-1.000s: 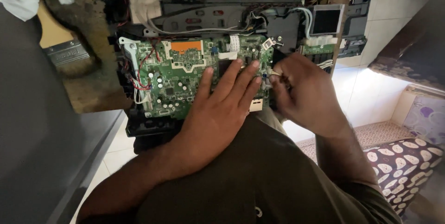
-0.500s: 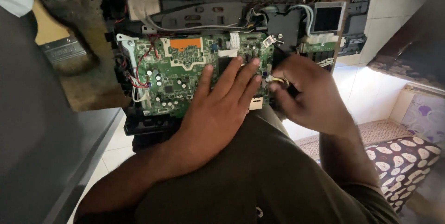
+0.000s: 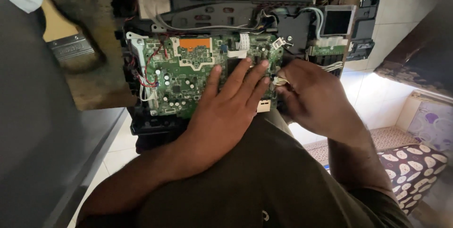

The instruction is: Disassembling a printer to remove the main circuit board by unscrewing it and disconnecting cables.

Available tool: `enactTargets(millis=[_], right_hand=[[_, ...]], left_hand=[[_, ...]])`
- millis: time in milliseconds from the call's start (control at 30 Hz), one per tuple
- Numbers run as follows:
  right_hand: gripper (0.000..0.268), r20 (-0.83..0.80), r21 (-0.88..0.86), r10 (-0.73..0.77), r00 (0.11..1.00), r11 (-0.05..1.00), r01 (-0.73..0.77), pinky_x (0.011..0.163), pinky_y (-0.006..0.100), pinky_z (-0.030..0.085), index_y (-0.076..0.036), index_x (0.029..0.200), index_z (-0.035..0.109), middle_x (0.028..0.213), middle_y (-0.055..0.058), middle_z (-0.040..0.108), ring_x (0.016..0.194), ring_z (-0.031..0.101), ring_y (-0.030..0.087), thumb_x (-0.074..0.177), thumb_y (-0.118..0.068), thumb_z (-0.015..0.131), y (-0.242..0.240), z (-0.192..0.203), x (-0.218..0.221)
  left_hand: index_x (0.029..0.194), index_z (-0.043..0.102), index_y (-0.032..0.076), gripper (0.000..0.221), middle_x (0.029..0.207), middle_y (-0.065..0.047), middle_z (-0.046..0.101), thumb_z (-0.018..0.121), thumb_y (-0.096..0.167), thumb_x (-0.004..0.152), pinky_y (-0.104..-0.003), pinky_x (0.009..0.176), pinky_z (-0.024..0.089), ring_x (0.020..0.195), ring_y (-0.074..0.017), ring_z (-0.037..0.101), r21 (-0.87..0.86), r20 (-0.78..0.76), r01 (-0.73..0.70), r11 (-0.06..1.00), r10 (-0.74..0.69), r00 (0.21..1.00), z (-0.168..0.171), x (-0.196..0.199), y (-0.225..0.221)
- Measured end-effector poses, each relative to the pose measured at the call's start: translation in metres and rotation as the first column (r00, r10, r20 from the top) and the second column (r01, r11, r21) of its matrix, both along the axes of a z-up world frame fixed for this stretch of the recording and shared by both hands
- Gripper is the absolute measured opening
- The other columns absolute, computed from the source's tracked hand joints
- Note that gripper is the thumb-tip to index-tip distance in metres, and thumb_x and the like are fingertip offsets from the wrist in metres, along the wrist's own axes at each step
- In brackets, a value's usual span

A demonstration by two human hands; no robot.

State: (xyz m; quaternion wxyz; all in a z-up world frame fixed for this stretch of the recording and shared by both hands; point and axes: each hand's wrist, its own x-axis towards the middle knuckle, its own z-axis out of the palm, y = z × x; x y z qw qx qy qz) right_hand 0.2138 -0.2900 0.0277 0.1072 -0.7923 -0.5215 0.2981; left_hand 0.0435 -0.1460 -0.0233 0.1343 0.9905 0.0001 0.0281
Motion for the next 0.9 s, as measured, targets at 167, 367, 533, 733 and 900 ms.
enactTargets(millis=[167,367,533,733,900], right_hand=[[0.010,-0.008,-0.028,-0.086,0.996,0.996,0.086,0.063,0.045,0.039,-0.004,0.096,0.052,0.082,0.015,0.054,0.072,0.051,0.030,0.100,-0.009,0.060,-0.003,-0.002,-0.006],[0.017,-0.115,-0.031,-0.163,0.980,0.987,0.160,0.065,0.045,0.037,-0.005,0.097,0.049,0.083,0.015,0.052,0.073,0.049,0.030,0.106,-0.019,0.049,-0.008,0.001,-0.003],[0.012,-0.063,-0.006,-0.180,0.982,0.984,0.180,0.058,0.042,0.039,-0.006,0.103,0.049,0.076,0.011,0.056,0.064,0.051,0.025,0.099,-0.008,0.061,-0.007,0.000,-0.007],[0.021,-0.114,0.080,-0.305,0.946,0.946,0.314,0.053,0.034,0.042,-0.006,0.111,0.053,0.077,0.005,0.063,0.052,0.053,0.016,0.095,-0.003,0.066,-0.003,-0.002,-0.016],[0.028,-0.156,0.160,-0.337,0.928,0.919,0.361,0.054,0.030,0.041,-0.006,0.115,0.047,0.097,0.007,0.059,0.060,0.052,0.015,0.096,0.000,0.066,-0.009,-0.012,-0.020]], left_hand=[[0.154,0.057,0.023,0.047,0.167,-0.004,0.038,0.055,0.032,0.108,-0.055,0.116,0.037,0.153,-0.0256,0.037,-0.012,0.004,-0.002,1.000,0.002,1.000,0.001,-0.001,-0.002],[0.154,0.055,0.023,0.048,0.167,-0.004,0.038,0.053,0.031,0.107,-0.054,0.116,0.036,0.152,-0.0248,0.037,0.002,-0.017,0.004,1.000,-0.004,1.000,0.002,-0.001,0.001],[0.155,0.055,0.022,0.050,0.166,-0.003,0.039,0.055,0.033,0.106,-0.055,0.117,0.036,0.153,-0.0252,0.035,-0.003,-0.014,0.006,1.000,-0.006,1.000,0.001,0.000,0.001],[0.159,0.051,0.022,0.051,0.168,-0.005,0.035,0.053,0.032,0.109,-0.056,0.119,0.033,0.155,-0.0272,0.032,0.061,-0.024,0.023,0.998,-0.022,0.999,0.002,-0.002,0.000],[0.154,0.057,0.026,0.048,0.167,-0.001,0.039,0.057,0.035,0.107,-0.054,0.119,0.032,0.153,-0.0239,0.036,0.005,-0.008,-0.022,1.000,0.023,1.000,0.000,0.000,-0.003]])
